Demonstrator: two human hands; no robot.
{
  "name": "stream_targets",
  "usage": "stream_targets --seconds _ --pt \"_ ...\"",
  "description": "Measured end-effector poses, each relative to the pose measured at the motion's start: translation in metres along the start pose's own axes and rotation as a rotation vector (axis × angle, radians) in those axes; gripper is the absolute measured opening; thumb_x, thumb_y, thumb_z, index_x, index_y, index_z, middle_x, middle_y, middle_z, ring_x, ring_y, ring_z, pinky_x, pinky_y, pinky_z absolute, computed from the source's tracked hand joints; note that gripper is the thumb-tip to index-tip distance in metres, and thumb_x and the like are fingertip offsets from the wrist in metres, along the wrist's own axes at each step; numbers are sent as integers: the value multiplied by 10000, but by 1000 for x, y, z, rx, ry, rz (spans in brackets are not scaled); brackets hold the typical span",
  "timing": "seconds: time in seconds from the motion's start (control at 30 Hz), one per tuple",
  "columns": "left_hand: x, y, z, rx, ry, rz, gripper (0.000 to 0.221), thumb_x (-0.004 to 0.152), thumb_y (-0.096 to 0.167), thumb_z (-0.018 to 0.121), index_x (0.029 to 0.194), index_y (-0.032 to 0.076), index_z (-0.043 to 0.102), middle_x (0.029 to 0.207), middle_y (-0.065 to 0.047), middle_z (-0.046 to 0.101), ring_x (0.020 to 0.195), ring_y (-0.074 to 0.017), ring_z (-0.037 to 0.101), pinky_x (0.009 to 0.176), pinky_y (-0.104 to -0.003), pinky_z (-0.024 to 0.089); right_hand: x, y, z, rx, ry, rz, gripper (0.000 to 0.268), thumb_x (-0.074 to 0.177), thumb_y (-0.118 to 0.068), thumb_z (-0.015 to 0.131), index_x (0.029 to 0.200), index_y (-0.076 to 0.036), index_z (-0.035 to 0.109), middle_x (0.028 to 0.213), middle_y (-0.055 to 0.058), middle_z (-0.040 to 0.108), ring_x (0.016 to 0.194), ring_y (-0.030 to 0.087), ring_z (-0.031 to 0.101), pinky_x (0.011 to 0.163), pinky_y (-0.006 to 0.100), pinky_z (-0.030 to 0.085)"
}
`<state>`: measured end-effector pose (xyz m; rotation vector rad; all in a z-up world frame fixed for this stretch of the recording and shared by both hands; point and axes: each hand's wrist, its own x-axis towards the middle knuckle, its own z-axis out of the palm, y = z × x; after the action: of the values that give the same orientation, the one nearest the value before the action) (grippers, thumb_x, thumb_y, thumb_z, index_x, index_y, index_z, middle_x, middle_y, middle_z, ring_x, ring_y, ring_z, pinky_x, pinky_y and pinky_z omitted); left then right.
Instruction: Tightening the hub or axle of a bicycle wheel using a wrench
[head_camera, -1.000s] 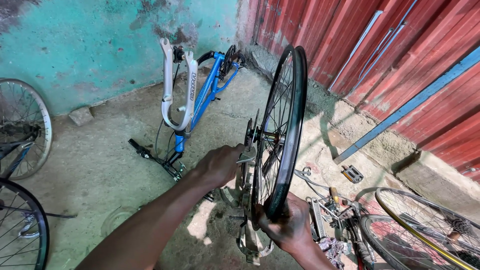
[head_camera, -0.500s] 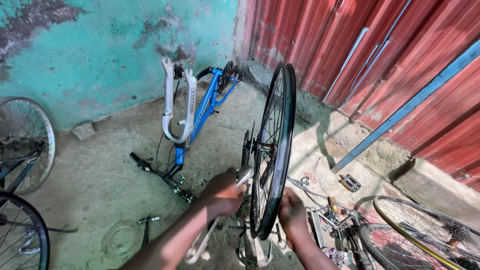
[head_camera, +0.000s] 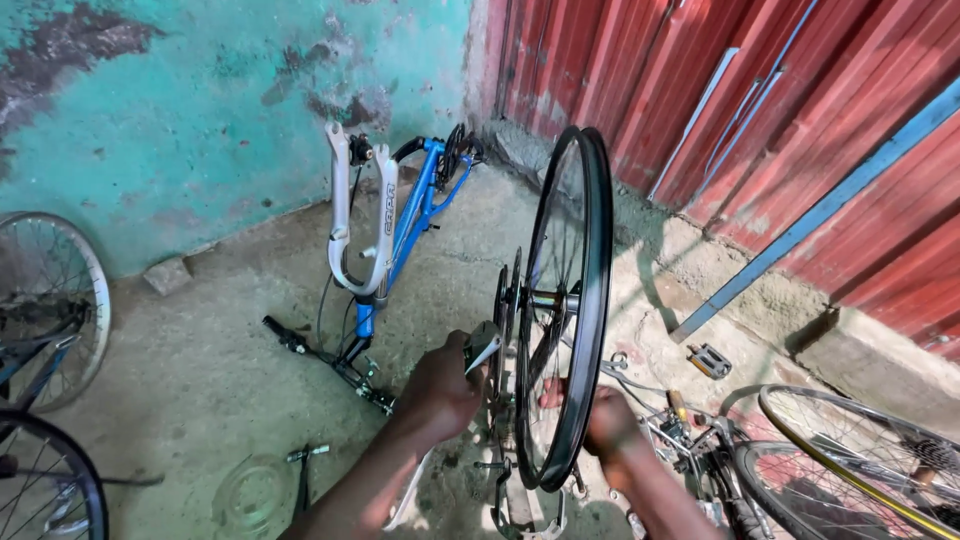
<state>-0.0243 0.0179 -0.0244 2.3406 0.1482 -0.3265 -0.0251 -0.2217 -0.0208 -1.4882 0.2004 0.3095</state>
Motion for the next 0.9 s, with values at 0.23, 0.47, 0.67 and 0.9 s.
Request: stream_targets --seconds 0.23,0.47,0.67,0.9 --pt "23 -33 12 75 226 24 397 904 154 619 1276 62 515 999 -182 724 869 -381 719 761 -502 570 -5 -65 -10 447 -88 -580 460 1008 -336 558 1390 -79 556 1187 1 745 401 -13 402 363 150 343" --pt "6 -21 -1 180 202 54 453 941 213 611 1347 65 473 976 -159 739 845 -373 731 733 -517 574 41 3 -24 422 126 -282 263 1073 -270 516 1167 -45 614 859 27 606 463 54 337 388 212 275" --pt "3 -15 -6 198 206 43 422 927 197 625 1296 56 475 944 -157 727 808 -364 728 719 -513 582 38 4 -16 398 121 -241 246 1075 -267 524 1091 -40 617 782 22 544 463 53 354 390 213 277" --pt "-5 -5 -10 214 126 56 409 953 170 627 1291 3 466 909 -157 723 745 -330 734 679 -469 609 34 7 -9 373 139 -223 246 1059 -255 554 1056 -20 628 756 10 543 456 48 363 375 214 284"
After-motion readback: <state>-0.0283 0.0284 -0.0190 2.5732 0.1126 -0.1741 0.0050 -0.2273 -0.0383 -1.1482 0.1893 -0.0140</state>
